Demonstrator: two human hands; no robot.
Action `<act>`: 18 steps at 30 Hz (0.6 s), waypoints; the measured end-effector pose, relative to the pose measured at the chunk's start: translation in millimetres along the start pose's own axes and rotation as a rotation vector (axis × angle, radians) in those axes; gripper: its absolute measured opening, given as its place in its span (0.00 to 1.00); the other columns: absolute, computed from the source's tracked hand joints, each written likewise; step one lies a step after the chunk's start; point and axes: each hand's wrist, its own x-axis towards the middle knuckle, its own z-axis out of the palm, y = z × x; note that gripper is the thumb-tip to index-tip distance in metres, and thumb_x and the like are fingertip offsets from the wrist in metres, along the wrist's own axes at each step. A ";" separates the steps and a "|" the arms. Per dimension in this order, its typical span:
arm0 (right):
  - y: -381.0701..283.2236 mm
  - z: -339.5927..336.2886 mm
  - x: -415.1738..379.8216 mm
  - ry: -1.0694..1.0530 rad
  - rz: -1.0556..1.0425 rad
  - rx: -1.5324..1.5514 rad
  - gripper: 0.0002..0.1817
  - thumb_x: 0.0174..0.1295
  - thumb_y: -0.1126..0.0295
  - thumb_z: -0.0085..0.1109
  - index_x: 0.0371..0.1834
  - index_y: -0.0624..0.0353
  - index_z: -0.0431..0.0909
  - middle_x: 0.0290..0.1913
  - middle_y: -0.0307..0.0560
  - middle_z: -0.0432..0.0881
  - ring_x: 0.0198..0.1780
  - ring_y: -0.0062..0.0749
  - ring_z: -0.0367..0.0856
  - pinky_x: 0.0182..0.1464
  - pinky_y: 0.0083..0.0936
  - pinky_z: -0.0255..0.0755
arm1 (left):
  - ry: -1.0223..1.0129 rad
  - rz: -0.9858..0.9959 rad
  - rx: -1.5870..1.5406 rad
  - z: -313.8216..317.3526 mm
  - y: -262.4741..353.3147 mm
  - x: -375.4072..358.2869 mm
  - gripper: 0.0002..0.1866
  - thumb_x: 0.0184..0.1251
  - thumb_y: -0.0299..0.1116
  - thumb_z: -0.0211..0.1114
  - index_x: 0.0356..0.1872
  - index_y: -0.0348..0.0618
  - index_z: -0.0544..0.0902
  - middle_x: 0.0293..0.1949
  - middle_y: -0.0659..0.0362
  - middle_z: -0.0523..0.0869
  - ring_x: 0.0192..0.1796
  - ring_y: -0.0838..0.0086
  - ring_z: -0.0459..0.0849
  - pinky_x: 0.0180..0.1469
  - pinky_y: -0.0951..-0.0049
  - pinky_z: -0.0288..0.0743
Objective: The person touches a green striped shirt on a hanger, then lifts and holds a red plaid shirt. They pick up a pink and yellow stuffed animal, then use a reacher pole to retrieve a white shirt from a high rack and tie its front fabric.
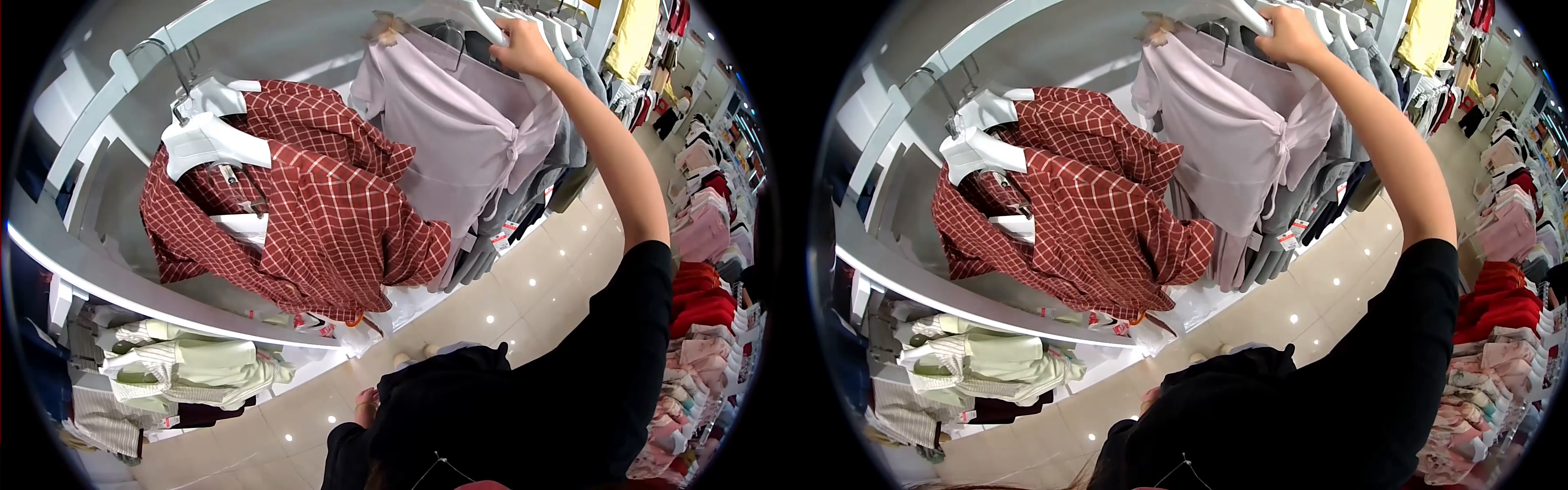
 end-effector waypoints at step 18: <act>-16.1 -150.2 -115.2 -0.136 0.331 0.269 0.10 0.56 0.67 0.61 0.23 0.61 0.77 0.15 0.37 0.73 0.16 0.18 0.69 0.19 0.17 0.61 | -0.919 1.021 0.797 253.7 192.2 -89.8 0.15 0.60 0.28 0.62 0.47 0.40 0.72 0.40 0.60 0.79 0.43 0.76 0.76 0.45 0.77 0.70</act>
